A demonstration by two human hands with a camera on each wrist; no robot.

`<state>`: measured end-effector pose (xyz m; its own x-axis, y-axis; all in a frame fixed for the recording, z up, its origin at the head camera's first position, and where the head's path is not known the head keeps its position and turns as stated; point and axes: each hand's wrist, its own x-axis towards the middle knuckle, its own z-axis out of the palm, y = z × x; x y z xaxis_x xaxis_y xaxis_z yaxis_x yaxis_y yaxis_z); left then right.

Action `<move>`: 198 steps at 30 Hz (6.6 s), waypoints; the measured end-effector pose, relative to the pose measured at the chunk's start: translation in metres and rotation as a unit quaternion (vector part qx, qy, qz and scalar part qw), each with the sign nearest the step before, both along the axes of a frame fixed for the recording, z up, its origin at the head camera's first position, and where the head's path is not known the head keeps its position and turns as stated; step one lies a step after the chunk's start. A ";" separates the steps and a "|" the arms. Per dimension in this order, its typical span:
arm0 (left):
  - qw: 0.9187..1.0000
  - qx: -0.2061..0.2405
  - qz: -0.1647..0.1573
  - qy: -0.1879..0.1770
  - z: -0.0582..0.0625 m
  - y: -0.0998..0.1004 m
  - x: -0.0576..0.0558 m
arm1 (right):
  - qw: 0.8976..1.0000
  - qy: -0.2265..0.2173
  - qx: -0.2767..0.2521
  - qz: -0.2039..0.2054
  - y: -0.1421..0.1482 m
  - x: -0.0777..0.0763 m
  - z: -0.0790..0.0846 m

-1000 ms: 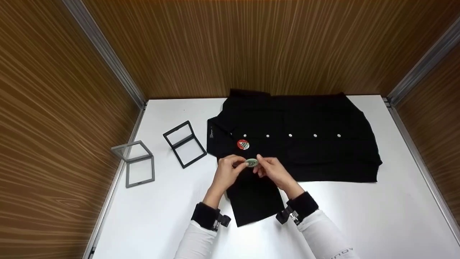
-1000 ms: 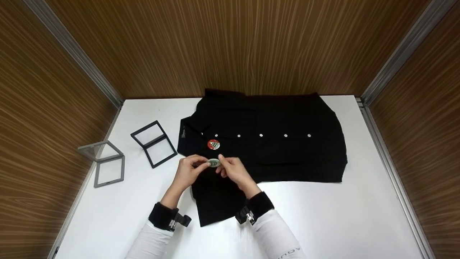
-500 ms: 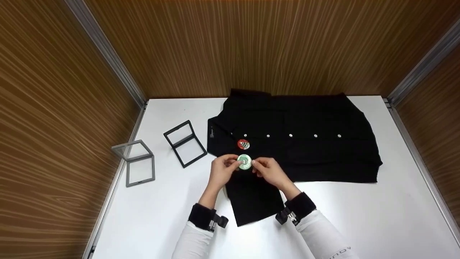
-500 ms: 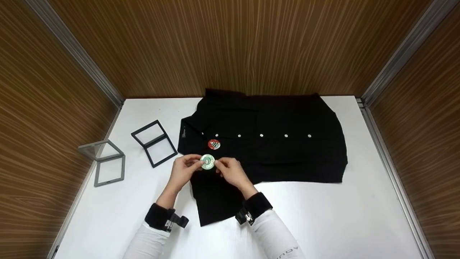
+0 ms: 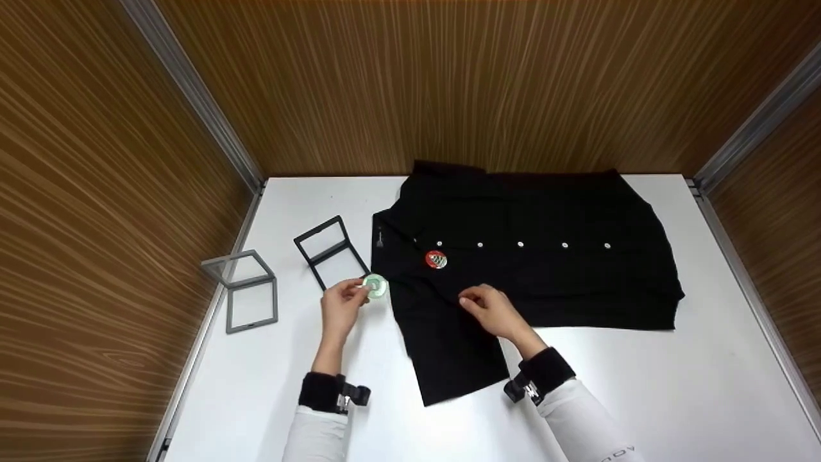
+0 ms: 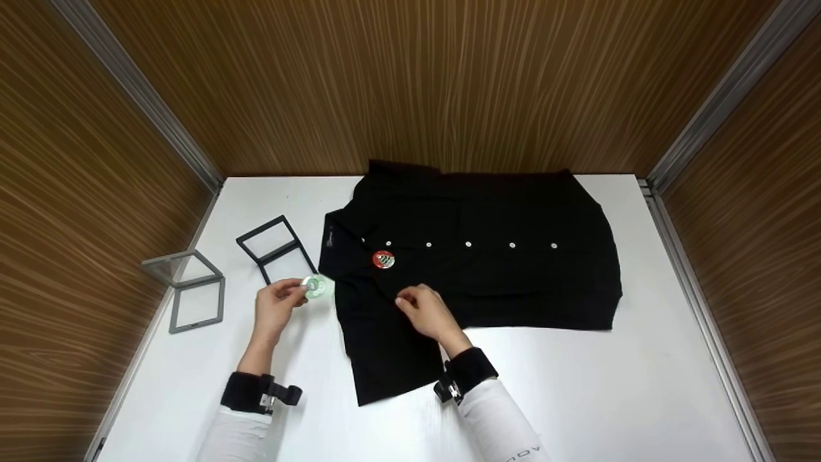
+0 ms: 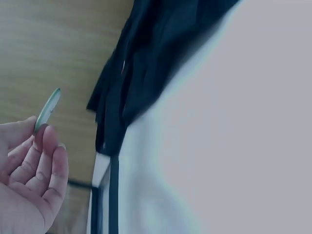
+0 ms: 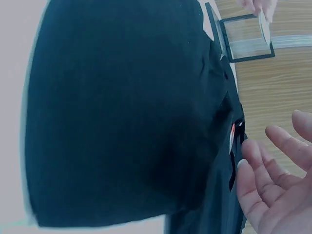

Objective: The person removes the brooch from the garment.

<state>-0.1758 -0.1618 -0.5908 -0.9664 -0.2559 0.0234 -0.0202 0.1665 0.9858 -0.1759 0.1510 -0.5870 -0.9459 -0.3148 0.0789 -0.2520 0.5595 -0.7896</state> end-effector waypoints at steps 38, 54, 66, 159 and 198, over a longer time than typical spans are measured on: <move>0.942 -0.041 0.316 -0.108 -0.019 -0.162 0.011 | 0.954 0.027 0.299 -0.020 0.069 0.006 -0.016; 0.910 -0.116 0.366 -0.156 -0.031 -0.172 0.006 | 0.958 0.007 0.285 -0.010 0.068 0.006 -0.014; 0.902 -0.197 0.344 -0.171 -0.028 -0.174 0.010 | 0.959 0.013 0.283 -0.009 0.071 0.006 -0.014; 0.902 -0.309 0.215 -0.211 0.001 -0.160 -0.004 | 0.959 0.007 0.282 -0.008 0.071 0.006 -0.016; 0.912 -0.308 0.185 -0.198 -0.027 -0.155 0.004 | 0.960 0.008 0.281 -0.005 0.071 0.006 -0.015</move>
<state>-0.1718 -0.3166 -0.6177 -0.7810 -0.6217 -0.0595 -0.5212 0.5963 0.6105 -0.1698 0.2220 -0.6021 -0.9492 -0.3027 -0.0860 -0.2540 0.8984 -0.3583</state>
